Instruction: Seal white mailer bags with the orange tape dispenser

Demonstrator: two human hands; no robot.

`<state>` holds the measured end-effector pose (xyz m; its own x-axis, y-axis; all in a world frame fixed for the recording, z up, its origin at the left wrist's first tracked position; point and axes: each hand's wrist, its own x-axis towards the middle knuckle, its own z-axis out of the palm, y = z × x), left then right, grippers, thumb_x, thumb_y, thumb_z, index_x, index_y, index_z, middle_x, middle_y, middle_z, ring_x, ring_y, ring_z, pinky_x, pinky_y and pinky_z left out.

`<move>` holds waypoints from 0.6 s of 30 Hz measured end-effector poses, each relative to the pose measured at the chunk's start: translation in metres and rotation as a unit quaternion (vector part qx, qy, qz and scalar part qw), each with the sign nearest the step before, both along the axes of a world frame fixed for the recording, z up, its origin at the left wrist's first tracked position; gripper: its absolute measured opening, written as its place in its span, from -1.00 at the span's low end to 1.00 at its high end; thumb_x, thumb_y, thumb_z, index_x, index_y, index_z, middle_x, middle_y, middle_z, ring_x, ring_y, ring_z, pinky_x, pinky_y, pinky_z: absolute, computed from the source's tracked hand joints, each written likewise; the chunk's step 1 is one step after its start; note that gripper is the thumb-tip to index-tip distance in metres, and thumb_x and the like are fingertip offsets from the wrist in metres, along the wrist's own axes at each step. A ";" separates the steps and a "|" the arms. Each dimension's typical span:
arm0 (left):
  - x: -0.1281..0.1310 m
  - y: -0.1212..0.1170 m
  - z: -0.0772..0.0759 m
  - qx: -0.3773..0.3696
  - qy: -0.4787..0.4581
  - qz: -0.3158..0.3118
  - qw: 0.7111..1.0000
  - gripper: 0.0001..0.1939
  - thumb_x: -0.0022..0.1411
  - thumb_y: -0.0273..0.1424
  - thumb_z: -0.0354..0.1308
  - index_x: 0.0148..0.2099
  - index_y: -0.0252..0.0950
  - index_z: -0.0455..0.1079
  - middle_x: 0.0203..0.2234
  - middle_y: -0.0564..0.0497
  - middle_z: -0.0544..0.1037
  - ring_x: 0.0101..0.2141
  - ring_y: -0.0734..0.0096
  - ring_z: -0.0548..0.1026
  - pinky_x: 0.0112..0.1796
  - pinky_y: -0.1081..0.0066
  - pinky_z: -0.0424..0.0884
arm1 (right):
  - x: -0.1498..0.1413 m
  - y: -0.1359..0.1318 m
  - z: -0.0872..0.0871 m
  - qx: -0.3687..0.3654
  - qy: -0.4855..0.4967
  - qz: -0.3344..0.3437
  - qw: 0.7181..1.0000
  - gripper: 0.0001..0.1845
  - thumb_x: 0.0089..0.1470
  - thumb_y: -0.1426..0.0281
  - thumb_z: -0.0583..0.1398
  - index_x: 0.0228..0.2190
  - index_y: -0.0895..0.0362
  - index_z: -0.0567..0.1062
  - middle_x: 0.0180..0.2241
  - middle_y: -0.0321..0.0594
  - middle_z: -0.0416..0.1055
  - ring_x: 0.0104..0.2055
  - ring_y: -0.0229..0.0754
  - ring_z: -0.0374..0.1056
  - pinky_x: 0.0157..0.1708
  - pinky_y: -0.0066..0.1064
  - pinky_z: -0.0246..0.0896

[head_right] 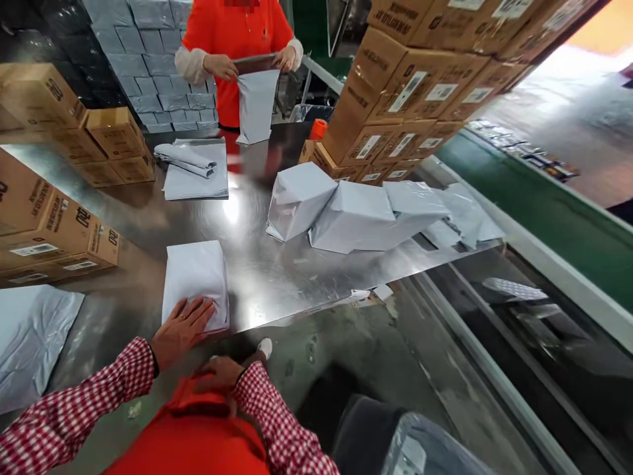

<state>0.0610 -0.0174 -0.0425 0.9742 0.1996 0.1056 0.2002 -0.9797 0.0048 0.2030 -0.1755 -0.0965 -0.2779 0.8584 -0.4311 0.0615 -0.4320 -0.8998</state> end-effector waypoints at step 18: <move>0.021 -0.062 0.075 -0.884 -0.155 0.235 0.372 -0.43 0.06 0.14 0.32 -0.36 -0.34 0.44 -0.53 0.05 0.37 -0.53 0.53 0.31 -0.45 0.47 0.28 | 0.060 -0.063 0.143 0.224 -0.288 -0.158 0.917 -0.52 0.19 0.03 0.18 0.04 -0.05 0.58 -0.05 -0.07 0.60 -0.08 0.05 0.57 -0.11 -0.23 0.51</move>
